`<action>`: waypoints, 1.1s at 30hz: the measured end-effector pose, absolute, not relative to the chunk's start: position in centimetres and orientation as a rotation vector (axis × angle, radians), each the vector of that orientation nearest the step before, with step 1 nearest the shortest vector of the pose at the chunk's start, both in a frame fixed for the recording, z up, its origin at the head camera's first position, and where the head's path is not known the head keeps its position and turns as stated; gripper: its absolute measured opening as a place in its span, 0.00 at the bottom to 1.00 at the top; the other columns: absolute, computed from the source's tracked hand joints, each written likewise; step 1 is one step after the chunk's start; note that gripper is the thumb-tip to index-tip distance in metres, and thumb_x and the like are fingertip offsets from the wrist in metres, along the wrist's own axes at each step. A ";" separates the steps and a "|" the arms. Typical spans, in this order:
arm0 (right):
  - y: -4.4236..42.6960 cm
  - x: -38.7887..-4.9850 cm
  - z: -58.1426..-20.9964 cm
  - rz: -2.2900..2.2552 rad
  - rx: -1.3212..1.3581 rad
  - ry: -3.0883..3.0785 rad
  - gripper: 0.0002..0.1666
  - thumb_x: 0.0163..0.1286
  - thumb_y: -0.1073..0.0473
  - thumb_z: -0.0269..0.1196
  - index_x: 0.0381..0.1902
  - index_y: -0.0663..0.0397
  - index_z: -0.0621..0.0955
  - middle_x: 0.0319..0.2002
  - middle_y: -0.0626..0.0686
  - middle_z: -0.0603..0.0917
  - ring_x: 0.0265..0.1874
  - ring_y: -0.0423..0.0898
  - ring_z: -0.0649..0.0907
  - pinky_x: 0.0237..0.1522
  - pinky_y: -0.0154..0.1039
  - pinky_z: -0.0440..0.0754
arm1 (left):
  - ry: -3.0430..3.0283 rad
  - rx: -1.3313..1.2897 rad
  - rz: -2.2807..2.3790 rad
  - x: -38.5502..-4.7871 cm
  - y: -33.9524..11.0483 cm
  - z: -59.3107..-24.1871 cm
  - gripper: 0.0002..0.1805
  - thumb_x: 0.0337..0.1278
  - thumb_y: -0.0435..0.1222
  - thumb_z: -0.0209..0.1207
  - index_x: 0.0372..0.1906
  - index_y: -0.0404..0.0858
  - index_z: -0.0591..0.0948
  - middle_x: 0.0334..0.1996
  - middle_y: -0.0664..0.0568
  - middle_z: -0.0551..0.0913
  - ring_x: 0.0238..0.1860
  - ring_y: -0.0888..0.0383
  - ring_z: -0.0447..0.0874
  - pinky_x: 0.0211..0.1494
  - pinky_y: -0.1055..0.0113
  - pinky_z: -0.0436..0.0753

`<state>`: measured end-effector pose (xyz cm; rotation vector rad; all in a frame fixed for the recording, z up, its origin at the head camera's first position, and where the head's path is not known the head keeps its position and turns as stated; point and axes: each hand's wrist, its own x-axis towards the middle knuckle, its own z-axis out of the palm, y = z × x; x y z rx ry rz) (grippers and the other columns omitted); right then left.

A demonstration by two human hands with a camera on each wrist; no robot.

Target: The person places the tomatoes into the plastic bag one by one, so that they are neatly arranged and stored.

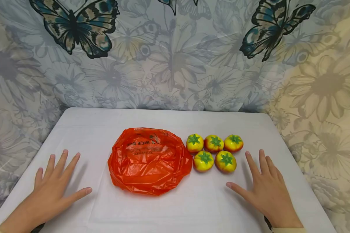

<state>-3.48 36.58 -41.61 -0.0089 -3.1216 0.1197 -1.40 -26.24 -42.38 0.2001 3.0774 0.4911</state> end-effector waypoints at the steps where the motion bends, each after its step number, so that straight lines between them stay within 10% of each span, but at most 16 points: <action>1: 36.4 -3.6 -41.5 0.121 0.010 -3.112 0.79 0.58 0.14 0.67 0.90 0.51 0.49 0.85 0.77 0.42 0.75 0.86 0.58 0.64 0.87 0.60 | 3.076 0.214 0.501 -1.4 -26.0 -42.3 0.64 0.60 0.72 0.63 0.91 0.55 0.42 0.90 0.38 0.34 0.86 0.24 0.24 0.75 0.15 0.32; 17: 33.3 -5.3 -39.8 0.164 0.226 -2.957 0.64 0.61 0.25 0.74 0.78 0.64 0.69 0.71 0.79 0.73 0.58 0.80 0.79 0.50 0.77 0.81 | 3.040 0.460 0.688 -3.4 -19.7 -41.0 0.55 0.69 0.71 0.56 0.90 0.54 0.50 0.87 0.43 0.59 0.81 0.36 0.68 0.71 0.32 0.78; 33: 31.5 -6.4 -39.3 0.157 0.149 -3.106 0.56 0.65 0.32 0.74 0.77 0.62 0.72 0.63 0.79 0.77 0.54 0.75 0.82 0.46 0.73 0.85 | 2.885 0.167 0.950 -7.6 -17.1 -39.6 0.60 0.71 0.74 0.49 0.89 0.38 0.50 0.84 0.36 0.62 0.80 0.33 0.68 0.76 0.31 0.71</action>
